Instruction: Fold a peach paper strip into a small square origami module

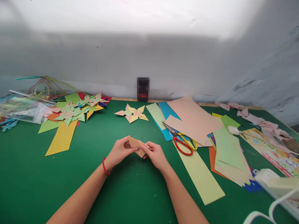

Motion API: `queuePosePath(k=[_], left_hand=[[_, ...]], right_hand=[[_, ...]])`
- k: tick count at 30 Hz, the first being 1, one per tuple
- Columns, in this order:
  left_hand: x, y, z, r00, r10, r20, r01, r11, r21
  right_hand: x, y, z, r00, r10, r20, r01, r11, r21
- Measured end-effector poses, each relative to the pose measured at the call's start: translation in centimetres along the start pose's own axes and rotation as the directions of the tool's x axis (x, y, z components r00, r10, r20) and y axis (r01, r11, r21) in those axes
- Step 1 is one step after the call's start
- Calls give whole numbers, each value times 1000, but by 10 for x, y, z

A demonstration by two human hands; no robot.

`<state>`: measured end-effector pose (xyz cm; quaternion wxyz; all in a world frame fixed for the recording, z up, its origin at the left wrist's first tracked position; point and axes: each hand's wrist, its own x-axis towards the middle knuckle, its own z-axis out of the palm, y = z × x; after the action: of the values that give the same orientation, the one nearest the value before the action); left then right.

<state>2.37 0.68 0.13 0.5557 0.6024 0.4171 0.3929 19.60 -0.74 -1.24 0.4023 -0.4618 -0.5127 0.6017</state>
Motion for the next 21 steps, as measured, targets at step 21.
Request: queuePosePath(k=[21], left_hand=[[0,3,-4,997,-18,-73,24,996,90]], right_hand=[[-4,-5,-3,995,52,91,-52,999,7]])
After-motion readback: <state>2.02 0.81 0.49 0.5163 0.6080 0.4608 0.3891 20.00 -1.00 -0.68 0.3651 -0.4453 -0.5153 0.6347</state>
